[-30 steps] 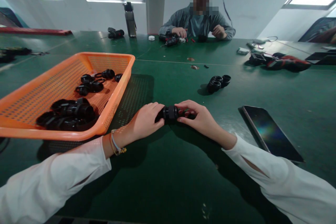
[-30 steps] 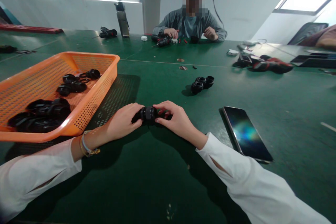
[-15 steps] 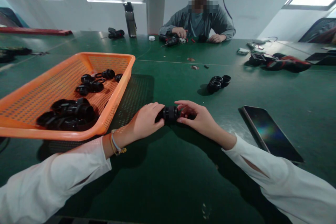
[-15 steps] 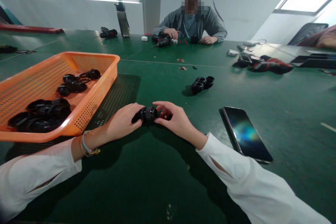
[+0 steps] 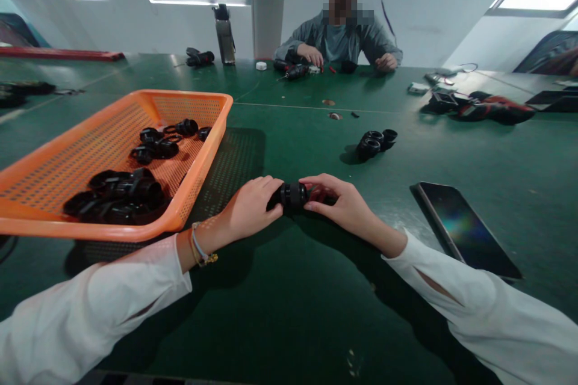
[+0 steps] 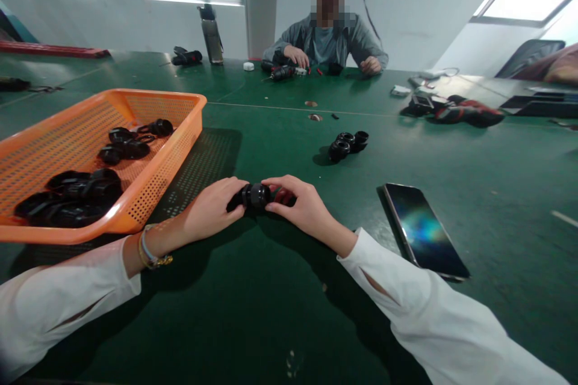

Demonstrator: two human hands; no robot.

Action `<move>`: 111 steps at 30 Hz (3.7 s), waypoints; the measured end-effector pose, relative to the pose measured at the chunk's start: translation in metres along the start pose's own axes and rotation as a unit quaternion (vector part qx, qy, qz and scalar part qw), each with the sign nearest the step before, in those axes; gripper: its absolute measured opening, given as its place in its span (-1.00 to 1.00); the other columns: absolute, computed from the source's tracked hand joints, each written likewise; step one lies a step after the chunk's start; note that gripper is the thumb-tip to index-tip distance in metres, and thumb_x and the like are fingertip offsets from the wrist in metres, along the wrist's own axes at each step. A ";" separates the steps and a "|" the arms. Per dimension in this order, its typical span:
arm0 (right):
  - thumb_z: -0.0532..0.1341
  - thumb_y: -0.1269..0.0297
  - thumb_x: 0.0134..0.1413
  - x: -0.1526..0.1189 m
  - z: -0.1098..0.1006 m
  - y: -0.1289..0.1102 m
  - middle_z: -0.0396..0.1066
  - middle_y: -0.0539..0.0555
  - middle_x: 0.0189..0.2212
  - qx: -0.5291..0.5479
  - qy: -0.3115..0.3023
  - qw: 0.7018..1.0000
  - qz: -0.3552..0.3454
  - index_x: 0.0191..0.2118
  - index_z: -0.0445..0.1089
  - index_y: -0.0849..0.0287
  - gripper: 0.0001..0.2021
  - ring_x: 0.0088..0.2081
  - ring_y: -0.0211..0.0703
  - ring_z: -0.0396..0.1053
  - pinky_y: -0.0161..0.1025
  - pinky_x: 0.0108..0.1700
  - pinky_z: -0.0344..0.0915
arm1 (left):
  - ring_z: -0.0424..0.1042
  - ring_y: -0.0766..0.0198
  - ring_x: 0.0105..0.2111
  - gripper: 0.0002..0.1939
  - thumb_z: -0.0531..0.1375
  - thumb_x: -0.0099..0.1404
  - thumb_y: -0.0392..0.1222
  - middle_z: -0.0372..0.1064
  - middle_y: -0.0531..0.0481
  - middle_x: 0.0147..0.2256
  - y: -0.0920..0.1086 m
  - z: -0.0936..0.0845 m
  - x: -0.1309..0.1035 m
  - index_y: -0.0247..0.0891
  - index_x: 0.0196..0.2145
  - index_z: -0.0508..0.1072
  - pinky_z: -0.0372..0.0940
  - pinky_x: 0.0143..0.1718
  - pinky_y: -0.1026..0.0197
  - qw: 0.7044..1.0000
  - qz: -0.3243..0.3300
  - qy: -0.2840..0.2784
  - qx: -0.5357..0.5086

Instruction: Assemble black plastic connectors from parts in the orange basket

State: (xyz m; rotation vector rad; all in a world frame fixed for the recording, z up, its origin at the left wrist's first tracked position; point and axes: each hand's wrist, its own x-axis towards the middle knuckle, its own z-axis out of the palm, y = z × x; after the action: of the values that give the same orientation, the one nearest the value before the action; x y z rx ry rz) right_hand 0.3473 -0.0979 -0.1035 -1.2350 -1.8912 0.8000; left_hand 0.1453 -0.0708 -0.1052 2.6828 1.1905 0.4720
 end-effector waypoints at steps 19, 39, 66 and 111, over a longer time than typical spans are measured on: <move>0.26 0.41 -0.14 -0.001 0.000 0.001 0.43 0.07 -0.24 0.000 0.008 1.000 -0.015 -0.13 0.44 0.10 -0.66 -0.30 -0.19 0.39 -0.21 -0.27 0.36 | 0.36 0.15 -0.27 -0.77 0.06 0.16 -0.28 0.36 -0.10 -0.32 0.000 0.000 0.000 -0.34 -0.20 0.36 0.30 -0.20 0.11 1.000 0.001 -0.004 0.002; 0.26 0.39 -0.11 -0.001 0.000 0.001 0.39 0.02 -0.32 0.006 -0.002 1.000 -0.017 -0.15 0.41 0.08 -0.69 -0.41 -0.26 0.36 -0.23 -0.32 0.36 | 0.36 0.17 -0.28 -0.77 0.06 0.16 -0.28 0.36 -0.08 -0.33 0.000 0.000 0.000 -0.33 -0.20 0.36 0.29 -0.22 0.13 1.000 0.003 -0.006 0.009; 0.30 0.33 -0.14 -0.001 -0.001 0.000 0.42 0.03 -0.34 0.016 -0.011 1.000 0.000 -0.12 0.42 0.13 -0.64 -0.41 -0.24 0.36 -0.23 -0.33 0.35 | 0.36 0.15 -0.28 -0.76 0.06 0.17 -0.28 0.37 -0.10 -0.33 0.000 -0.001 0.000 -0.35 -0.20 0.37 0.30 -0.22 0.11 1.000 0.005 -0.005 0.009; 0.28 0.34 -0.09 -0.001 -0.001 0.000 0.44 0.05 -0.28 -0.016 0.000 1.000 -0.015 -0.15 0.40 0.12 -0.71 -0.30 -0.19 0.39 -0.22 -0.28 0.34 | 0.35 0.18 -0.30 -0.76 0.07 0.16 -0.28 0.38 -0.08 -0.33 -0.002 0.000 0.000 -0.34 -0.20 0.37 0.29 -0.23 0.14 1.000 0.012 0.000 0.007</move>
State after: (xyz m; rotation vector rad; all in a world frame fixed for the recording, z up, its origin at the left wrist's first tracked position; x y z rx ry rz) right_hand 0.3481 -0.0987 -0.1028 -1.2229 -1.9250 0.7579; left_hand 0.1440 -0.0699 -0.1052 2.7107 1.1679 0.4679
